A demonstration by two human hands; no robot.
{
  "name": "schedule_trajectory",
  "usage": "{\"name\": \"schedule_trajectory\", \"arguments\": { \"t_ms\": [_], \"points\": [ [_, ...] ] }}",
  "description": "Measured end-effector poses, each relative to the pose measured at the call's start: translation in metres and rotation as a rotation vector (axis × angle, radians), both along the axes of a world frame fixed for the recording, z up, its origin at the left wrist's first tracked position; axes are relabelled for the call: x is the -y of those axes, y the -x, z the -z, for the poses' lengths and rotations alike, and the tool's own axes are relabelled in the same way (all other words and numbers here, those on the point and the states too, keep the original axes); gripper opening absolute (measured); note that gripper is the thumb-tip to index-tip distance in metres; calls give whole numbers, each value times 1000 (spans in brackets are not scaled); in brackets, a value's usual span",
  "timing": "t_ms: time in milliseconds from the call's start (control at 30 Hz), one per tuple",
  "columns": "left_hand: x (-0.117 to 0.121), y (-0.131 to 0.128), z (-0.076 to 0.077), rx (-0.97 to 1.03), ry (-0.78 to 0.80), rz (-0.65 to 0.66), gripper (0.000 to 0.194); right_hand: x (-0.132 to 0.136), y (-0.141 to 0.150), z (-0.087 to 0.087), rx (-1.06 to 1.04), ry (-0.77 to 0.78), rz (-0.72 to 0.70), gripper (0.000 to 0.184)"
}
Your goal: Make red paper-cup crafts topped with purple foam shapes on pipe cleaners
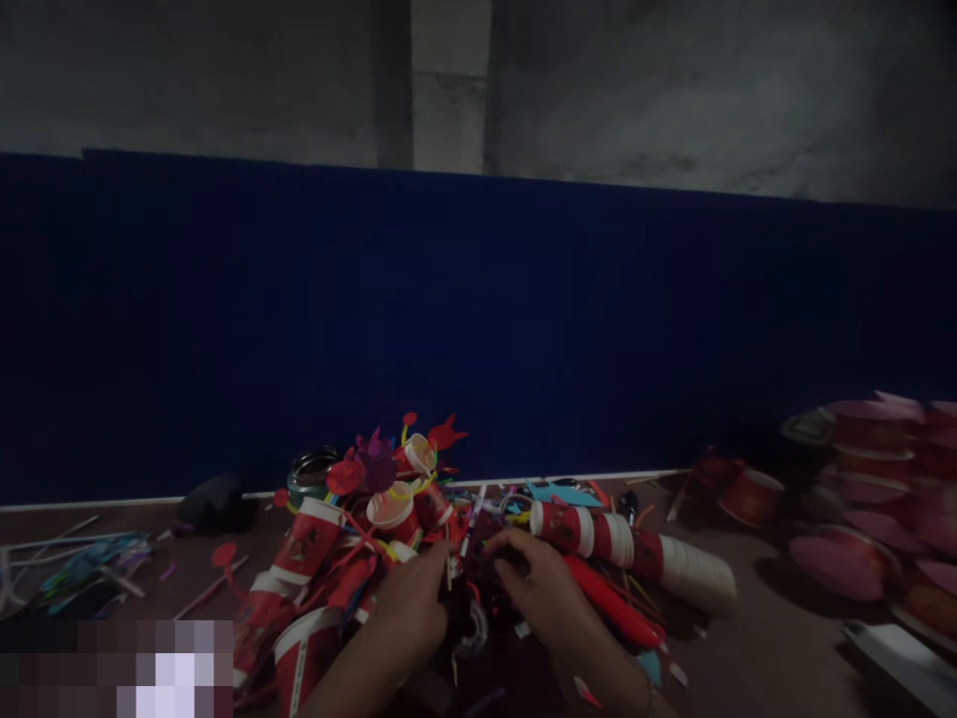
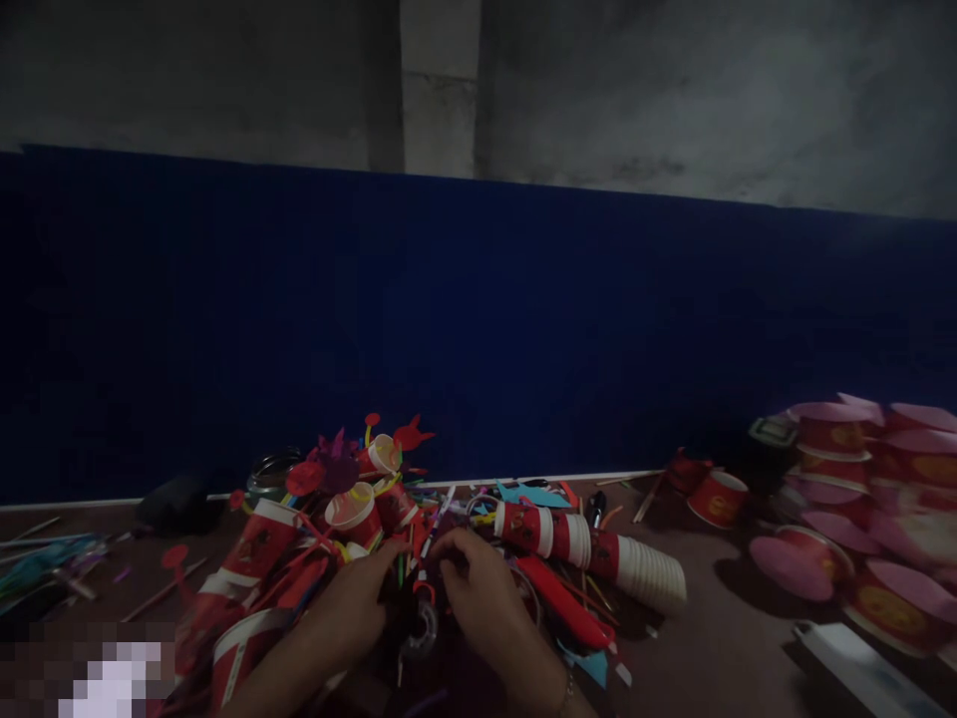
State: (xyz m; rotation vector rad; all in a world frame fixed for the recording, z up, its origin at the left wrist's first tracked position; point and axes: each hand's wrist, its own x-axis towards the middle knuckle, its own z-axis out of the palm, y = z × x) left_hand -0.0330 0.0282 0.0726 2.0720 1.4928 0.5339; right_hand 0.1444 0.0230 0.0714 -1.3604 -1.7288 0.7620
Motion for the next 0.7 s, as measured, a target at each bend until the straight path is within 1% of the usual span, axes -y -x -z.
{"name": "schedule_trajectory", "arguments": {
  "t_ms": [67,133,200,267,367,500,700],
  "points": [
    [-3,0,1,193,105,23,30,-1,-2,2,-23,5,29,26],
    [-5,-1,1,377,237,37,18,-3,-4,3,-44,11,79,30],
    [-7,-3,2,541,350,52,15,-4,-6,2,-54,15,106,28],
    [-9,-6,4,649,416,53,14,-5,-7,1,-55,20,66,23],
    [-10,-8,7,705,435,25,12,-4,-8,-2,-54,32,7,24],
    [-9,-10,7,720,439,15,12,-1,-7,-4,-63,72,-8,27],
    [-9,-10,6,737,435,14,11,0,-6,-4,-86,90,-51,27]
  ]
}}
